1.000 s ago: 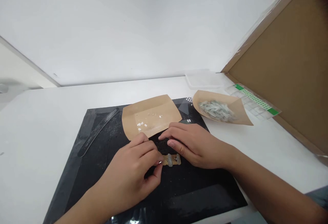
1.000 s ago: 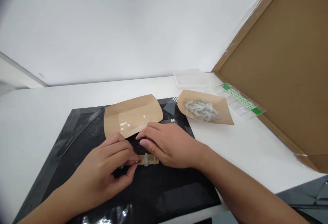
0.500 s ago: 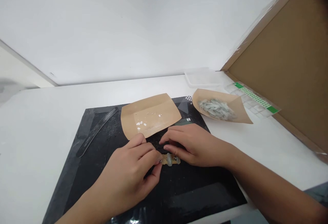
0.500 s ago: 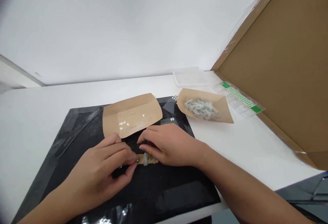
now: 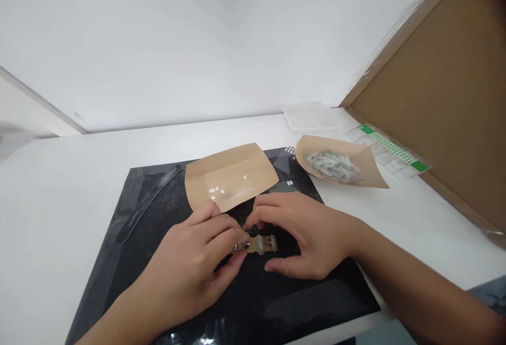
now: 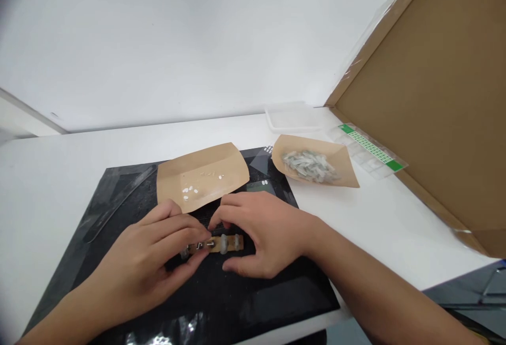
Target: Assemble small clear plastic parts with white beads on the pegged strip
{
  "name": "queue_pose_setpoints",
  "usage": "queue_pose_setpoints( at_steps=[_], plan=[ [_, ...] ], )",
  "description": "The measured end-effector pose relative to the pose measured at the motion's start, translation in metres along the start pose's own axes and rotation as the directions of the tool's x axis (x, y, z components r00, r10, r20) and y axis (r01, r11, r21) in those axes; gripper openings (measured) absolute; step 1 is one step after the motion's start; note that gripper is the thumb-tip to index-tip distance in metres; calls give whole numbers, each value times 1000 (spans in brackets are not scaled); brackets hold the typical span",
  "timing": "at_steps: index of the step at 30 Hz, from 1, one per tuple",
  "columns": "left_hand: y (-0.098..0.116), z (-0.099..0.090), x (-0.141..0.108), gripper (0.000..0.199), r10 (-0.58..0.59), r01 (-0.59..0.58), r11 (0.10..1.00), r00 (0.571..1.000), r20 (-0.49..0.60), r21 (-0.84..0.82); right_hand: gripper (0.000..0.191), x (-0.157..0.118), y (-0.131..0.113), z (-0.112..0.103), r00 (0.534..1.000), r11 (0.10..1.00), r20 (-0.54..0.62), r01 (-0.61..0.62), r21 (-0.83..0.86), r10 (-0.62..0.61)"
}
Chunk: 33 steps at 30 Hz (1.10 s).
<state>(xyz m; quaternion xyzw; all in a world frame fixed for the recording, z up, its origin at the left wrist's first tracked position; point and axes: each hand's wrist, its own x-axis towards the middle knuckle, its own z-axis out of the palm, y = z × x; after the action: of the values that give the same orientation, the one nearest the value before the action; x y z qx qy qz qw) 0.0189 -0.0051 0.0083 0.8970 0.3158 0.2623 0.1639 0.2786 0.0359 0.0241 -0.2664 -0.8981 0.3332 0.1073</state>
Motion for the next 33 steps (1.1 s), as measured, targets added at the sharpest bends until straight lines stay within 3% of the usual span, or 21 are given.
queue_pose_setpoints(
  at_steps=[9, 22, 33],
  plan=[
    [-3, 9, -2, 10, 11, -11, 1000, 1000, 7, -2, 46, 2, 0, 3, 997, 998, 62, -41, -41, 44],
    [3, 21, -2, 17, -82, 82, 996, 997, 5, -26, 38, 3, 0, 7, 996, 994, 71, -39, -104, 46],
    [-7, 4, -2, 19, 11, -15, 1000, 983, 183, 21, 33, 4, 5, 11, 996, 993, 79, -24, -113, 33]
  ],
)
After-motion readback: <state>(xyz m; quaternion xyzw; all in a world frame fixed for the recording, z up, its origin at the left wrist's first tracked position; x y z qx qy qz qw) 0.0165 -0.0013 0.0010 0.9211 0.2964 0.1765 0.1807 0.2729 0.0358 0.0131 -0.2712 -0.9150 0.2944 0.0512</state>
